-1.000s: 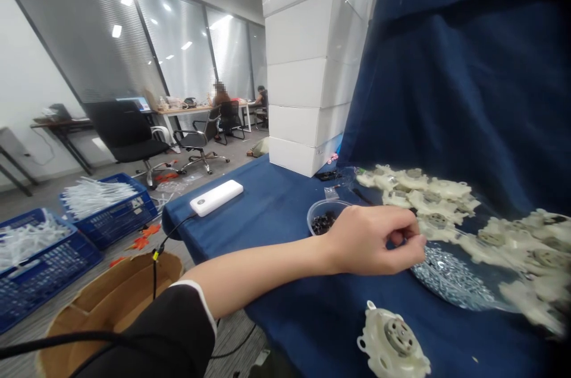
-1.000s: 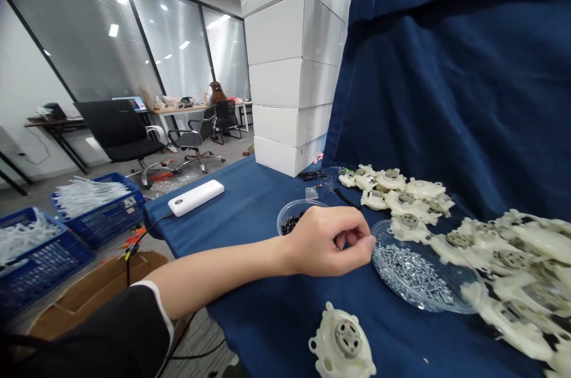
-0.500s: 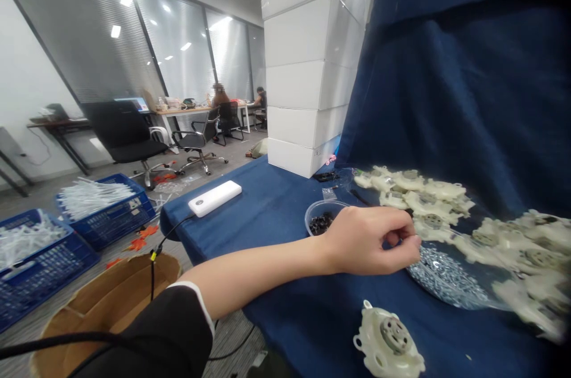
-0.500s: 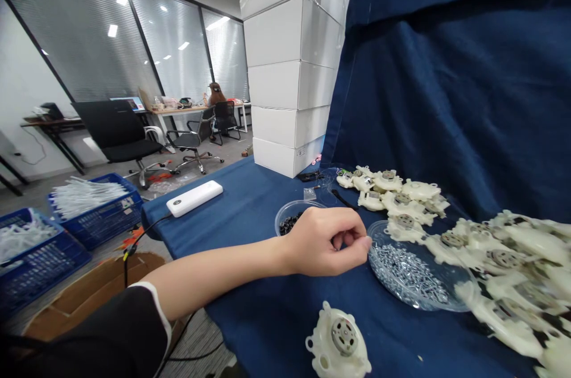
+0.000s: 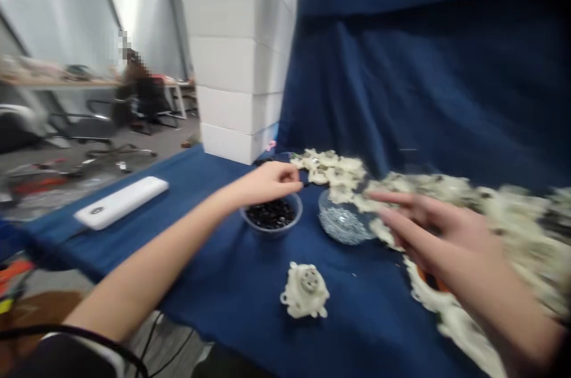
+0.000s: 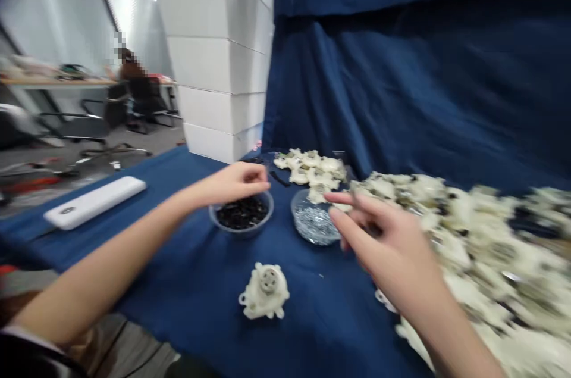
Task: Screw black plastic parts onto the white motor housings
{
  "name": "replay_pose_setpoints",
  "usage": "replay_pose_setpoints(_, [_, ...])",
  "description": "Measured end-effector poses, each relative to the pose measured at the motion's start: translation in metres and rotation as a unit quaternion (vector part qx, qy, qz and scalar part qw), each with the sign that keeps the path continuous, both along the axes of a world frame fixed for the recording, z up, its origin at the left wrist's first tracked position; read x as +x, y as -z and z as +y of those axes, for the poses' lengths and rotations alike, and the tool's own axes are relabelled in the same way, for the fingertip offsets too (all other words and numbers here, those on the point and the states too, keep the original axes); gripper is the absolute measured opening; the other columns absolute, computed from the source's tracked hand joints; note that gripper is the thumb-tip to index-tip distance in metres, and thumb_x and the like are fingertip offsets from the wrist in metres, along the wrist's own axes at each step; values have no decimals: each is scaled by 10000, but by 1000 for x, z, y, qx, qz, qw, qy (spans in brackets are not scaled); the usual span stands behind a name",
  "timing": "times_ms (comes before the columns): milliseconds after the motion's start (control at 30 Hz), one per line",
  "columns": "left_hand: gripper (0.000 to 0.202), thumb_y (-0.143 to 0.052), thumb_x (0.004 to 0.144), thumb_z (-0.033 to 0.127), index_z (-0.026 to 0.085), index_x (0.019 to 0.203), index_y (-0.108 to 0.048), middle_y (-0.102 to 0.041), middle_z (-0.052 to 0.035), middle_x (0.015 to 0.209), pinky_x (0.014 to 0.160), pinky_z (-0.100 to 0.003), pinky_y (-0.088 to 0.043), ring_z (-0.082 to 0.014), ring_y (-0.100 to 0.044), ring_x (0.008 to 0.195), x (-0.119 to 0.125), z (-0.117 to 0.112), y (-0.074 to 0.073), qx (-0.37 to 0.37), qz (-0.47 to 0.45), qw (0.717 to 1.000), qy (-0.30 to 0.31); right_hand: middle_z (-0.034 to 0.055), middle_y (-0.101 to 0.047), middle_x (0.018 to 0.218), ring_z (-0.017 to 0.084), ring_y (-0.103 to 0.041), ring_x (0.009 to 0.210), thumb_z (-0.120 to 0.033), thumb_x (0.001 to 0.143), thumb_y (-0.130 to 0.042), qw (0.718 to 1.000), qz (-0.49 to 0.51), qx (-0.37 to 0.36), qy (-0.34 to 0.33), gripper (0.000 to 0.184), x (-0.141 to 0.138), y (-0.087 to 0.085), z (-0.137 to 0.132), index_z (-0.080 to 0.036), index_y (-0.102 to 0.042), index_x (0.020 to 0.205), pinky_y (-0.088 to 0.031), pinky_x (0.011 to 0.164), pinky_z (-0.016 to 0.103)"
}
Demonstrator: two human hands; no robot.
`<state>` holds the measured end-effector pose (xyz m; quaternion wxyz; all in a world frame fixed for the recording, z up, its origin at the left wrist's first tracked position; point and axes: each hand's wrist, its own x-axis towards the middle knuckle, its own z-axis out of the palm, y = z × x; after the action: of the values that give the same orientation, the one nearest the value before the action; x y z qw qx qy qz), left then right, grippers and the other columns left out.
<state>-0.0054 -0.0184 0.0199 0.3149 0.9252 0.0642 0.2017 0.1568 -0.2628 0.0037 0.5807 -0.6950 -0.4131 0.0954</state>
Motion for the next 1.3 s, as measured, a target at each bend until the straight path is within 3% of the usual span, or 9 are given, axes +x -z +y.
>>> replay_pose_setpoints(133, [308, -745, 754, 452, 203, 923, -681, -701, -23, 892, 683, -238, -440, -171, -627, 810, -6, 38, -9, 53, 295, 954, 21, 29, -663, 591, 132, -552, 509, -343, 916, -583, 976, -125, -179, 18, 245, 34, -6, 8, -192, -771, 870, -374, 510, 252])
replay_pose_setpoints(200, [325, -754, 742, 477, 225, 941, -706, -711, -33, 974, 718, -246, -441, -194, -636, 887, -8, 41, -7, 85, 319, 943, 30, 61, -688, 636, 124, -538, 511, -298, 875, -606, 958, -165, -234, -7, 290, 46, -3, 23, -177, -715, 635, -360, 526, 263])
replay_pose_setpoints(300, [306, -763, 734, 478, 246, 931, -730, -704, -29, 965, 720, -257, -436, -198, -628, 880, -5, 33, -3, 110, 324, 938, 49, 59, -717, 700, 141, -579, 570, -253, 753, -732, 935, -185, -299, -48, 81, 50, 0, 43, -182, -770, 744, -382, 555, 266])
replay_pose_setpoints(467, [203, -705, 794, 405, 249, 907, -767, -715, -22, 945, 759, -252, -454, -180, -635, 891, 2, 31, 2, 90, 317, 937, 119, 37, -762, 846, 153, -645, 716, -210, 613, -842, 889, -168, -407, -127, 247, 47, -4, 66, -184, -799, 855, -470, 670, 264])
replay_pose_setpoints(633, [256, -684, 804, 417, 272, 1008, -740, -708, -6, 916, 687, -242, -453, -164, -633, 824, 3, 38, 5, 101, 329, 937, 65, 28, -734, 835, 145, -618, 732, -278, 579, -887, 839, -164, -491, -166, 379, 56, -2, 78, -182, -779, 930, -456, 654, 248])
replay_pose_setpoints(767, [280, -729, 759, 464, 264, 955, -744, -708, -4, 867, 642, -240, -439, -157, -632, 769, 5, 36, 10, 114, 333, 935, 39, 31, -705, 776, 128, -566, 673, -281, 653, -829, 824, -164, -514, -172, 243, 60, 0, 79, -173, -767, 860, -405, 592, 249])
replay_pose_setpoints(933, [171, -661, 811, 387, 246, 848, -752, -721, 7, 801, 629, -237, -431, -132, -619, 713, 6, 33, 9, 106, 306, 944, 65, 24, -699, 767, 107, -569, 666, -118, 674, -684, 838, -162, -491, -175, 132, 54, -2, 74, -167, -741, 782, -412, 614, 233])
replay_pose_setpoints(1067, [177, -649, 835, 329, 249, 927, -778, -766, 1, 954, 724, -233, -474, -135, -656, 831, 5, 36, -1, 72, 267, 958, 78, 16, -672, 744, 102, -541, 636, -168, 692, -644, 873, -176, -434, -135, 48, 49, -3, 65, -168, -669, 733, -391, 575, 237])
replay_pose_setpoints(1300, [371, -666, 890, 450, 297, 1227, -692, -754, -14, 1143, 927, -285, -526, -173, -675, 1062, 3, 26, -9, -139, 157, 976, 65, -1, -631, 716, 92, -527, 634, -293, 714, -666, 931, -175, -312, -67, 133, 52, 0, 44, -177, -602, 729, -386, 573, 229])
